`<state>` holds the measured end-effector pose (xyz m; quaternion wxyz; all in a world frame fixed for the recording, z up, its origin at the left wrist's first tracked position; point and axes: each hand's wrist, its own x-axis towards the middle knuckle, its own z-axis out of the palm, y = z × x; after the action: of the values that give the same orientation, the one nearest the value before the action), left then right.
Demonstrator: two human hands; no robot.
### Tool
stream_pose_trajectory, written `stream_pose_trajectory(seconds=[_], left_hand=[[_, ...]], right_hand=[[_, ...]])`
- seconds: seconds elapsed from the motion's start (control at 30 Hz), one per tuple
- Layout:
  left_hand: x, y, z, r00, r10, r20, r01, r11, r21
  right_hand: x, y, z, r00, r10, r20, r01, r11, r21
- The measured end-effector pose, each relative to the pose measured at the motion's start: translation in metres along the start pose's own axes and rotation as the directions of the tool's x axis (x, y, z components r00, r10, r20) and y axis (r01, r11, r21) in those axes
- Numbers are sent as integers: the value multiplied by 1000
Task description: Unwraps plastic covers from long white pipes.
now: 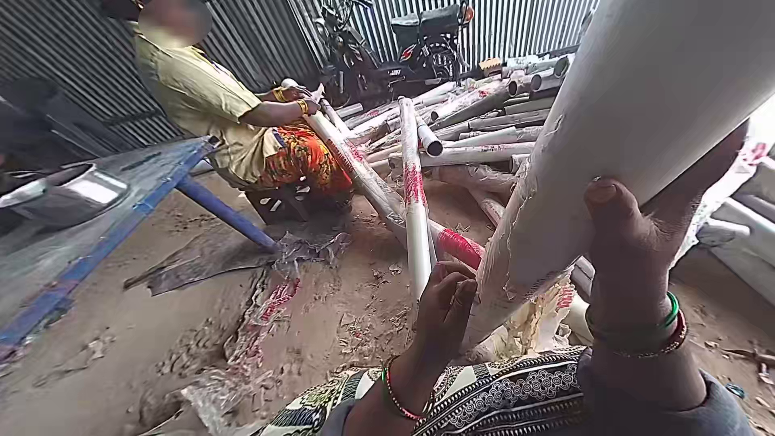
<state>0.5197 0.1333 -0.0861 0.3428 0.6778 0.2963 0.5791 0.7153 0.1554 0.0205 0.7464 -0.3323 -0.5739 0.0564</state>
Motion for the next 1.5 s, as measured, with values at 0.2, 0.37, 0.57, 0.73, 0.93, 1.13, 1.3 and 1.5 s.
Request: stream_pose_trajectory(seconds=[0.2, 0.37, 0.57, 0.73, 0.93, 1.13, 1.3, 1.5], left_hand=[[17, 12, 8, 991, 123, 49, -125, 991, 44], [33, 22, 10, 973, 230, -2, -228, 965, 132], [64, 39, 12, 952, 300, -53, -287, 941, 180], [86, 62, 22, 974, 225, -36, -216, 962, 166], [96, 76, 31, 954, 299, -12, -295, 948, 120], [84, 79, 29, 960, 280, -25, -278, 959, 55], [57, 61, 21, 1000, -12, -24, 4, 959, -282], [-4, 31, -4, 905, -423, -43, 369, 832, -413]], right_hand=[[-2, 6, -5, 998, -53, 27, 50, 993, 106], [1, 10, -9, 1000, -26, 8, 25, 993, 119], [1, 7, -12, 1000, -3, -12, 5, 994, 113], [-3, 5, -14, 1000, 5, 0, -5, 986, 166], [-11, 5, -20, 999, 26, 36, -36, 956, 290], [-12, 5, -25, 994, -5, 105, -31, 938, 347], [-15, 2, -27, 989, -42, 142, -19, 914, 406], [-14, 2, -27, 989, -50, 141, -11, 916, 402]])
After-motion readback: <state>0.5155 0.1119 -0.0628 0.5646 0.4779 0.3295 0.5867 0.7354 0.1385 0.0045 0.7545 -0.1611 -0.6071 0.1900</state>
